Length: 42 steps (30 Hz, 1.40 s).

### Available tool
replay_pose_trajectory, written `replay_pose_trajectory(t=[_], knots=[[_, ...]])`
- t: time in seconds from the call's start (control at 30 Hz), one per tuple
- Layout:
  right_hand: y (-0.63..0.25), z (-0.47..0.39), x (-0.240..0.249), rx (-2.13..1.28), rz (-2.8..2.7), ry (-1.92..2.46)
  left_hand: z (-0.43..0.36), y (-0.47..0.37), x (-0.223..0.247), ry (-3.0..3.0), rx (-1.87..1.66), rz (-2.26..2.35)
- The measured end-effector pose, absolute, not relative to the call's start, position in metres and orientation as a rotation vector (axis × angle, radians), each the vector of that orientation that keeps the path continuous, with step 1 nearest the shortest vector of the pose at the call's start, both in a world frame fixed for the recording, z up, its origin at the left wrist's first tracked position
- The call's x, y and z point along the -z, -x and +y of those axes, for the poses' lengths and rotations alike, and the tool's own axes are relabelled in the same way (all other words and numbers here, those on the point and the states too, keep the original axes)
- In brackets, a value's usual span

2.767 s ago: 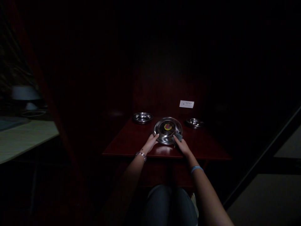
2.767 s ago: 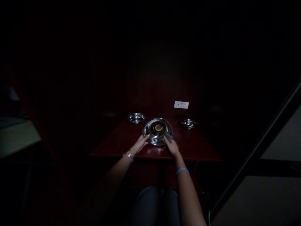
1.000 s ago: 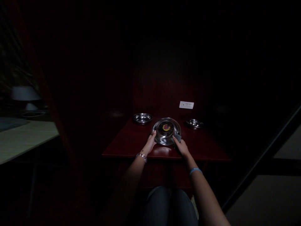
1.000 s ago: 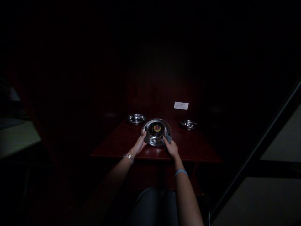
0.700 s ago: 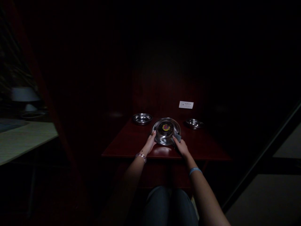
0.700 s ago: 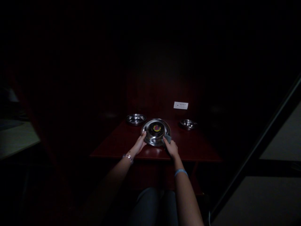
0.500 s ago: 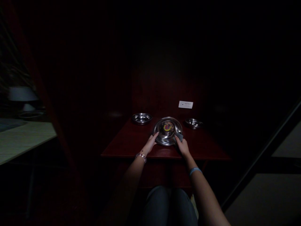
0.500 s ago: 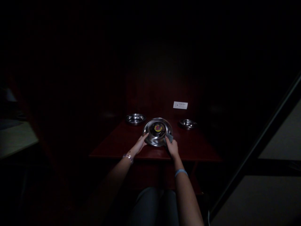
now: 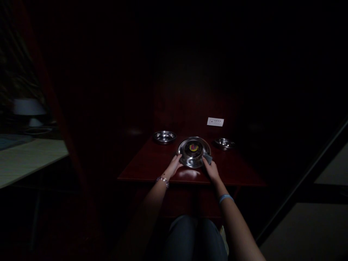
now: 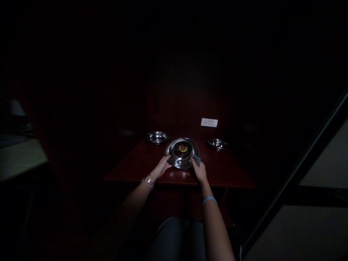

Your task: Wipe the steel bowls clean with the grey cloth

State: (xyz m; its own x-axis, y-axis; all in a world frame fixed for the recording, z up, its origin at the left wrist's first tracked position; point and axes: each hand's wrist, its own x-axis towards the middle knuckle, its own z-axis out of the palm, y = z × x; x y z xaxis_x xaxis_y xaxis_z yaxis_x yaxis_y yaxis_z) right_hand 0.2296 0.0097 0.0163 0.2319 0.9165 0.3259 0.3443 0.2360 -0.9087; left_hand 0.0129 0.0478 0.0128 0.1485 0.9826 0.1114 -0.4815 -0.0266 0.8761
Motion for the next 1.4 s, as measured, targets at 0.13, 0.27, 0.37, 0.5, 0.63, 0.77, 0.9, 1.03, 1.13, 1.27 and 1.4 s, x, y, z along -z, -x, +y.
replay_pose_trajectory(t=[0.13, 0.27, 0.37, 0.5, 0.63, 0.77, 0.9, 1.03, 1.13, 1.27, 1.4], knots=[[-0.229, 0.008, -0.017, -0.642, -1.418, 1.426, 0.048, -0.012, -0.013, -0.962, -1.347, 0.639], [-0.228, 0.006, -0.019, -0.65, -1.434, 1.474, 0.048, -0.011, -0.014, -0.952, -1.349, 0.641], [-0.227, 0.004, -0.021, -0.663, -1.426, 1.446, 0.049, -0.012, -0.012, -0.95, -1.351, 0.643], [-0.225, 0.001, -0.023, -0.654, -1.398, 1.404, 0.05, -0.012, -0.01, -0.944, -1.355, 0.682], [-0.226, 0.003, -0.022, -0.611, -1.336, 1.379, 0.05, -0.014, -0.01, -0.956, -1.344, 0.771], [-0.23, 0.007, -0.019, -0.563, -1.284, 1.341, 0.049, -0.015, -0.011, -0.967, -1.308, 0.807], [-0.23, 0.009, -0.018, -0.571, -1.288, 1.322, 0.048, -0.016, -0.013, -0.952, -1.296, 0.808], [-0.227, 0.006, -0.021, -0.599, -1.338, 1.322, 0.048, -0.015, -0.013, -0.93, -1.305, 0.725], [-0.225, 0.001, -0.025, -0.626, -1.343, 1.333, 0.049, -0.014, -0.012, -0.932, -1.311, 0.66], [-0.224, -0.003, -0.029, -0.658, -1.343, 1.37, 0.051, -0.013, -0.011, -0.925, -1.33, 0.639], [-0.224, -0.002, -0.027, -0.67, -1.353, 1.384, 0.051, -0.012, -0.011, -0.909, -1.36, 0.636]])
